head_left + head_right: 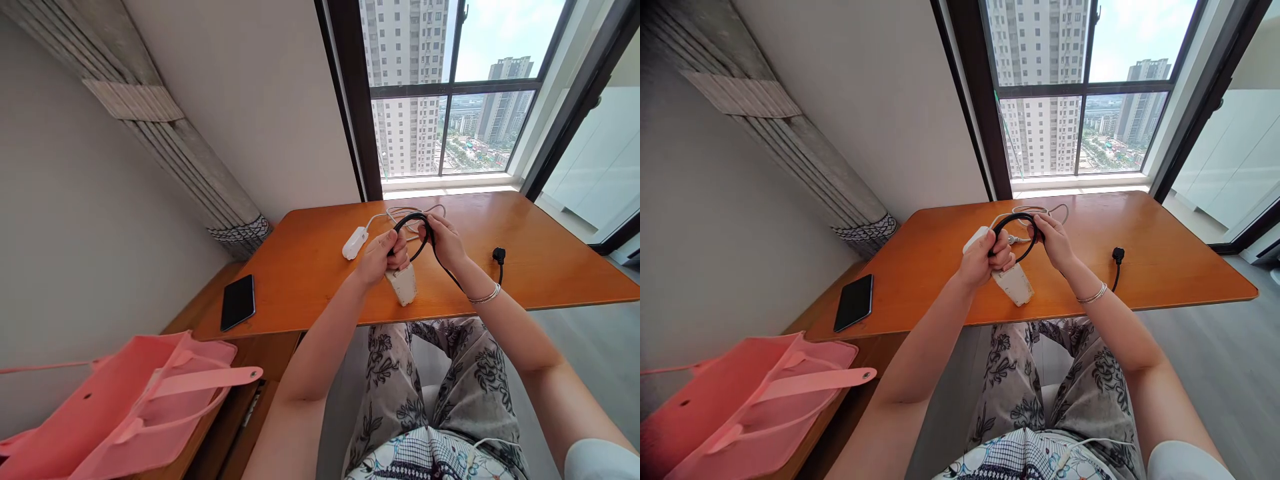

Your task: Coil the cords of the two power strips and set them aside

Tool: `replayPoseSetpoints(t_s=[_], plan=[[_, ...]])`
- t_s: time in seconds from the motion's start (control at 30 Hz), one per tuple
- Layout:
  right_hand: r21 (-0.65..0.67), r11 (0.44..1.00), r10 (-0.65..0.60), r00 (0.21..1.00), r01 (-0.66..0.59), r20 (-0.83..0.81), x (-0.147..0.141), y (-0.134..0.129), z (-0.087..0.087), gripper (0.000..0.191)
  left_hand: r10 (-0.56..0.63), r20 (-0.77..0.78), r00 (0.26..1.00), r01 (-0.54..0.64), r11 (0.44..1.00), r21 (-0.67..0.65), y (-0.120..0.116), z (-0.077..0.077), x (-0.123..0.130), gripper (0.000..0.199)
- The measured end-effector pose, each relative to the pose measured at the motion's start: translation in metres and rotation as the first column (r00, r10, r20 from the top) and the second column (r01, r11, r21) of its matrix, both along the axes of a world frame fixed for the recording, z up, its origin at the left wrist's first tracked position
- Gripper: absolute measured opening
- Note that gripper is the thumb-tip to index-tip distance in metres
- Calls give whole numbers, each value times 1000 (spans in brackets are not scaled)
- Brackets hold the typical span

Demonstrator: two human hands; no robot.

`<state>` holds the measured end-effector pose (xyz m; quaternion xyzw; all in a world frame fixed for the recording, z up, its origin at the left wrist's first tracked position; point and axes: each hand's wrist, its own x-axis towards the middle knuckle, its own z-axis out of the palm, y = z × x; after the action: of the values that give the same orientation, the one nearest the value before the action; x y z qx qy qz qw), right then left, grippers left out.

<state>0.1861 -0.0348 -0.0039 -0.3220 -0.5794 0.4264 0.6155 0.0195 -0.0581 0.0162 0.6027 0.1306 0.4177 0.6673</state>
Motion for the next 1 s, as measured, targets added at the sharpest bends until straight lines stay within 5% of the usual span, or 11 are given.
replayPoseSetpoints(t_s=[0.23, 0.43, 0.63, 0.83, 1.0], plan=[[-38, 998, -58, 998, 58, 4, -1, 1, -13, 49, 43, 10, 999, -42, 991, -129, 1, 1, -3, 56], [-83, 997, 2, 1000, -2, 0, -3, -3, -28, 46, 120, 48, 992, -118, 992, -52, 1, -1, 0, 57], [-52, 999, 3, 970, 10, 242, 0, -14, -54, 37, 216, 19, 976, -215, 976, -44, 4, -5, 0, 58], [124, 990, -126, 818, 67, 562, 4, -33, -62, 43, 151, 57, 987, -143, 982, -122, 2, -4, -3, 62], [236, 969, -234, 587, 74, 775, 11, -48, -62, 58, 186, 76, 980, -177, 977, -118, 4, -6, -5, 60]])
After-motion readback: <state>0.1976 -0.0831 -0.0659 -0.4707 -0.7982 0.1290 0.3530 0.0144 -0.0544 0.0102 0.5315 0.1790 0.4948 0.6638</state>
